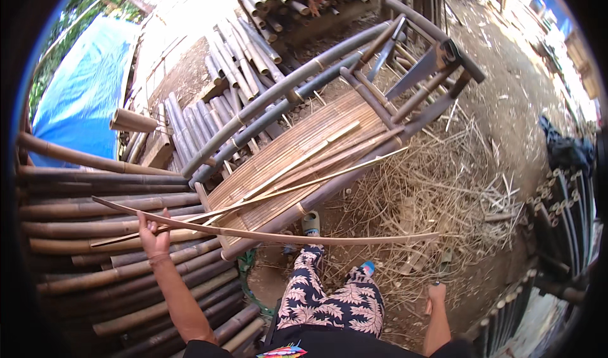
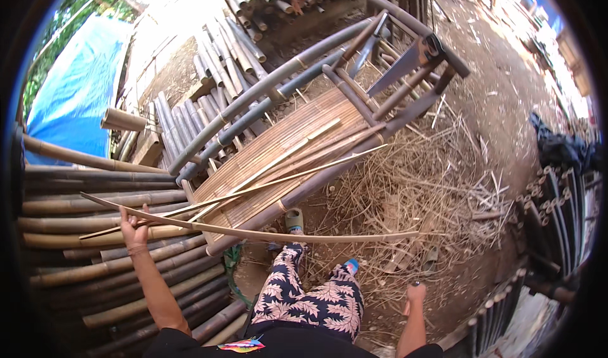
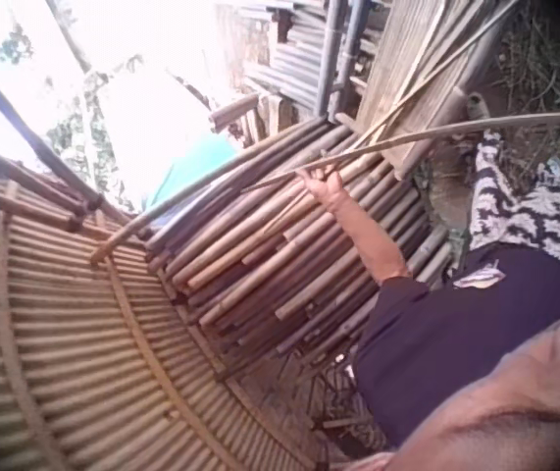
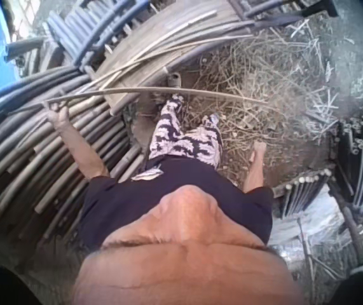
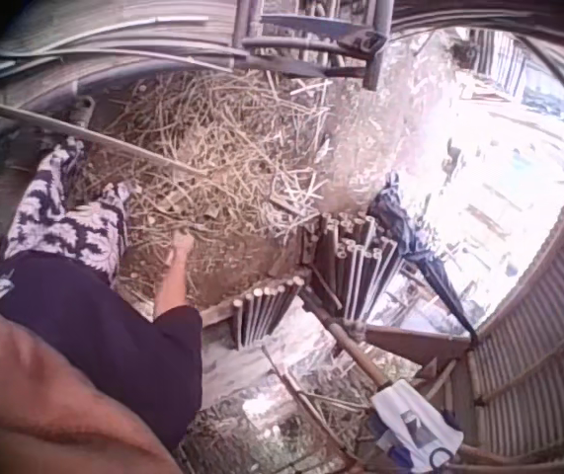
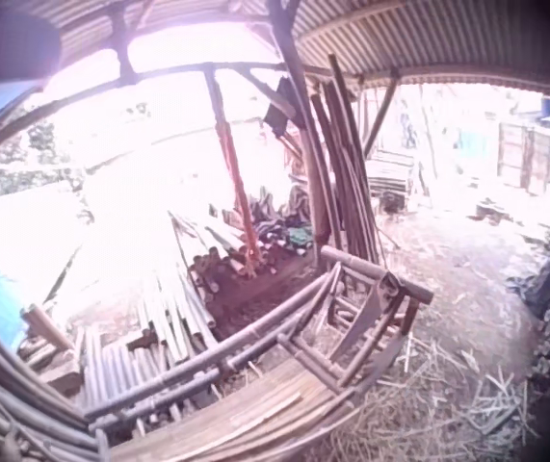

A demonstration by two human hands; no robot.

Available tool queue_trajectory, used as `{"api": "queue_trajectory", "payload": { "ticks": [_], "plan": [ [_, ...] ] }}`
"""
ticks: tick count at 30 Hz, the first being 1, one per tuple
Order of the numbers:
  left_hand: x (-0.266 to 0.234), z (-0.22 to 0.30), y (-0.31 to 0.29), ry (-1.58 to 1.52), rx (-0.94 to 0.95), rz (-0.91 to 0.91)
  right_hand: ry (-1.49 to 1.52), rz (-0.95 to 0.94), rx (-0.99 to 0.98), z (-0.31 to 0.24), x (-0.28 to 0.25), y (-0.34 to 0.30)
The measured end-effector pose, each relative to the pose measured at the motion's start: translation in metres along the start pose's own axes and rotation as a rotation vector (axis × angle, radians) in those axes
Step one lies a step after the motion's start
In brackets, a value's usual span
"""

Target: The person uses a machete to shave and smooth thin bamboo strips, holding them against a bamboo furniture frame while working.

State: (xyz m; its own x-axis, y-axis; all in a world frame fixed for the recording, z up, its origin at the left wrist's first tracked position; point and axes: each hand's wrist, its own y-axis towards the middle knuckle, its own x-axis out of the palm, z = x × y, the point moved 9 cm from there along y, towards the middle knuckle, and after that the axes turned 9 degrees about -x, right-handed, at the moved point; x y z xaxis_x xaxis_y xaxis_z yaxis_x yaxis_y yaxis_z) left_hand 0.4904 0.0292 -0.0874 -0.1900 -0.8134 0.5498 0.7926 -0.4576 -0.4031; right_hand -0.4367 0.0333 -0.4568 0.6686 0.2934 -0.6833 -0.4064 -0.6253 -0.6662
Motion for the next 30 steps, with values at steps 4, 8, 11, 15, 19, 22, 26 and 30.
{"api": "queue_trajectory", "payload": {
  "ticks": [4,8,11,15,19,22,26,30],
  "plan": [
    [-0.054,-0.038,0.06,-0.158,-0.066,0.245,-0.293,0.01,-0.084,0.009,-0.022,-0.013],
    [-0.096,-0.066,0.15,-0.275,-0.105,0.367,-0.452,-0.052,-0.176,-0.069,-0.013,-0.065],
    [-0.137,-0.096,0.22,-0.337,-0.132,0.509,-0.353,-0.232,0.12,-0.113,0.018,-0.118],
    [-0.147,-0.136,0.292,-0.429,-0.148,0.637,-0.203,-0.354,0.256,-0.182,0.063,-0.142],
    [-0.179,-0.179,0.357,-0.293,-0.169,0.803,-0.262,-0.407,0.149,-0.252,0.091,-0.144],
    [-0.199,-0.215,0.389,-0.288,-0.207,0.822,-0.215,-0.42,0.104,-0.267,0.098,-0.142],
    [-0.216,-0.251,0.441,-0.331,-0.199,0.838,-0.177,-0.391,0.196,-0.303,0.103,-0.145],
    [-0.26,-0.268,0.491,-0.277,-0.193,0.768,-0.305,-0.374,-0.027,-0.343,0.087,-0.156]
  ]
}}
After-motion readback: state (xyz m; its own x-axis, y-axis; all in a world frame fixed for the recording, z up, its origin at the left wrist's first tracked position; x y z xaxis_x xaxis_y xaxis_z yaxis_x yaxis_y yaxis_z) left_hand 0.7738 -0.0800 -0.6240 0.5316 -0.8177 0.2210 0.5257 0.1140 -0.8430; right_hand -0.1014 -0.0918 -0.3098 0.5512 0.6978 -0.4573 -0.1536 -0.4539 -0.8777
